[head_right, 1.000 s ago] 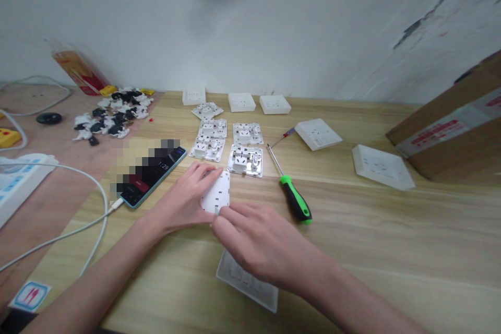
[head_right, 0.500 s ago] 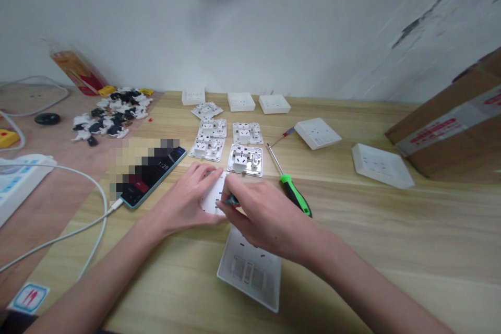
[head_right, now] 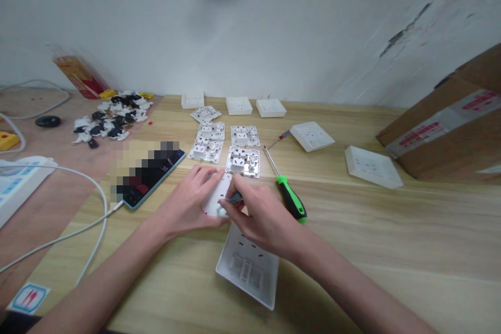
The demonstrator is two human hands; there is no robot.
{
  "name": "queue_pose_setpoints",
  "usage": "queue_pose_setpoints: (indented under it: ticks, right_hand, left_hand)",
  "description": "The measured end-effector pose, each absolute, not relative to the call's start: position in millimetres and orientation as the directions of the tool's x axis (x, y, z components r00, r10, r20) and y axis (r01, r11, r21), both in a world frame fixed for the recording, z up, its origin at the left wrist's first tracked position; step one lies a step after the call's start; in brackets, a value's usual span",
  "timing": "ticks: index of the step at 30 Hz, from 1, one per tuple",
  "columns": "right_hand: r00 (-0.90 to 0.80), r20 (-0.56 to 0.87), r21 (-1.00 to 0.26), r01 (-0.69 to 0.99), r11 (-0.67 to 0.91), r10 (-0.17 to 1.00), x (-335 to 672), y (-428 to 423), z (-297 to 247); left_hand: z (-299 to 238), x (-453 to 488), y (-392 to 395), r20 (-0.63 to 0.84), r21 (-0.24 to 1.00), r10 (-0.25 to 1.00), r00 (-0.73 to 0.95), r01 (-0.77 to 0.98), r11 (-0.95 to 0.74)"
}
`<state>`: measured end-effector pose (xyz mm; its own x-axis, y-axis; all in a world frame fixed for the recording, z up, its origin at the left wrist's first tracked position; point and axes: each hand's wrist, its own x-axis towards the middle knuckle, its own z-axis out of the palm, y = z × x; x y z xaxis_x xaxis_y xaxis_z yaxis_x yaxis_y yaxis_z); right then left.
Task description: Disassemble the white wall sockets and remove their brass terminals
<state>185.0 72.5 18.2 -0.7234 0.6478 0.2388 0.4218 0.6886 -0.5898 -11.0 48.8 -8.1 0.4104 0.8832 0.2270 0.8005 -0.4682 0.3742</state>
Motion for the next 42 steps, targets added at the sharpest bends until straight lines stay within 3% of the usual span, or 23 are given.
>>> queue_pose_setpoints:
  ticks: [3, 15, 20, 25, 29, 33, 38, 42]
  right_hand:
    - [-0.744, 0.224, -0.595, 0.407, 0.693, 0.629, 186, 76, 20]
    - [-0.641, 0.446, -0.466, 0.430, 0.773, 0.625, 210, 73, 24]
    - [-0.584, 0.478, -0.482, 0.450, 0.752, 0.656, 215, 69, 23]
    - [-0.543, 0.505, -0.466, 0.482, 0.742, 0.671, 223, 73, 19]
    - [-0.683, 0.426, -0.288, 0.519, 0.805, 0.593, 233, 77, 5]
    - [-0.737, 0.290, -0.174, 0.587, 0.790, 0.611, 240, 79, -6]
    - [-0.764, 0.232, -0.092, 0.599, 0.795, 0.602, 241, 84, -8]
    - [-0.758, 0.242, -0.147, 0.589, 0.795, 0.606, 238, 86, -3]
  left_hand:
    - [-8, -10, 48, 0.231, 0.362, 0.882, 0.410, 0.805, -0.469]
    - [-14, -15, 51, 0.305, 0.292, 0.851, 0.428, 0.808, -0.511]
    - [-13, -16, 51, 0.317, 0.314, 0.848, 0.426, 0.796, -0.517]
    - [-9, -19, 50, 0.378, 0.475, 0.871, 0.314, 0.742, -0.473]
    - [-8, -22, 51, 0.335, 0.701, 0.930, 0.151, 0.619, -0.353]
    - [-11, -25, 54, 0.236, 0.902, 0.971, 0.046, 0.362, -0.236]
    - [-13, -26, 57, 0.178, 0.979, 0.982, -0.063, 0.108, -0.171]
    - [-13, -24, 59, 0.116, 0.983, 0.978, -0.175, -0.123, -0.139]
